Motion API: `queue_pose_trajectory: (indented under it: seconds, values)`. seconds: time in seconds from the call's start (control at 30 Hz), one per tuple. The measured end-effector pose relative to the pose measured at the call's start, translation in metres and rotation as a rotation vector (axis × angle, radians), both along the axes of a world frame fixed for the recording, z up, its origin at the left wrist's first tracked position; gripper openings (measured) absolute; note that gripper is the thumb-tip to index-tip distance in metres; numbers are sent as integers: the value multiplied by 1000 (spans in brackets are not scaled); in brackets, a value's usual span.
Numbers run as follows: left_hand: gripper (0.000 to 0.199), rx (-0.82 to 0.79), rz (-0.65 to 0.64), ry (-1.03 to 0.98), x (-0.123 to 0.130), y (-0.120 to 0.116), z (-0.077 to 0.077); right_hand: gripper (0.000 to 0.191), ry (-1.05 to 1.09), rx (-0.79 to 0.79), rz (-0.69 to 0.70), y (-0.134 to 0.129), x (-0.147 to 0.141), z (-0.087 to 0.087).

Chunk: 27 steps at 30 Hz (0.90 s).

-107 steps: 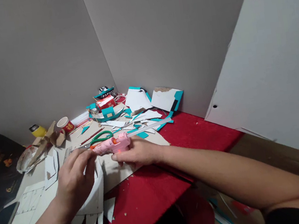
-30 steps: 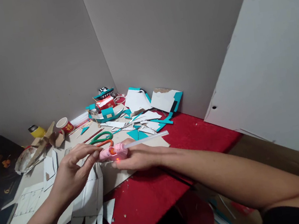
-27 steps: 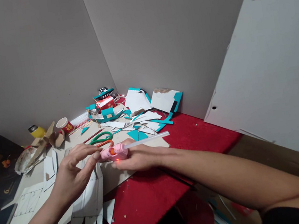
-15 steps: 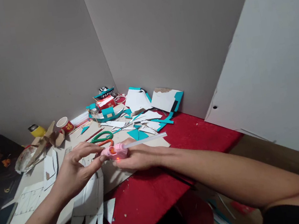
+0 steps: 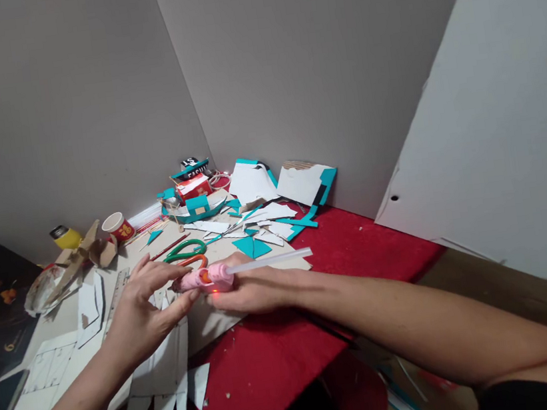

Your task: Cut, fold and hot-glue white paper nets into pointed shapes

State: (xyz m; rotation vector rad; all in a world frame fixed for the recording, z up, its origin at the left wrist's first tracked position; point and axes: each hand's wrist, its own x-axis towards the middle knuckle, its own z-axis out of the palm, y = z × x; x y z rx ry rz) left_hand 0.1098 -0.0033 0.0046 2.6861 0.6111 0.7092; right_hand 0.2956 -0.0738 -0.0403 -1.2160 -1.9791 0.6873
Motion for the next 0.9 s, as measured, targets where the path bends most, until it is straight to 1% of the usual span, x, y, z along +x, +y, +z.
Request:
queue_pose_trajectory:
  seconds: [0.13,0.2,0.3,0.37,0.43,0.53,0.6,0.63,0.7,0.73,0.83,0.9]
  values:
    - [14,1,10,-4,1,-1,1,8,0,-2,22,-1,-1,-2]
    - [14,8,15,-1,2,-2,2,7,9,-5,5,-1,-1,-4]
    - [17,16,19,4,2,-2,3,11,-3,31,-33,-2,-1,-5]
    - [19,2,22,6,1,-3,3,8,-25,105,-37,-2,-1,-6]
    - [21,-16,26,3,0,-3,3,6,-50,210,-11,-1,-1,-7]
    - [25,-5,22,-14,-3,-2,1,17,-112,373,32,1,0,-11]
    - [27,18,14,-15,-6,-2,-1,20,-163,437,28,3,1,-17]
    - [27,35,11,-19,-7,-2,-2,19,-182,459,17,4,2,-20]
    - [28,82,20,-47,-10,0,-3,10,-204,501,-4,6,4,-25]
    - [28,108,37,-80,-11,1,-3,7,-212,530,-13,6,4,-27]
    - [26,160,125,-209,-18,3,1,15,-261,635,-12,6,6,-26]
    - [21,155,168,-269,-22,1,3,17,-316,690,-6,4,7,-23]
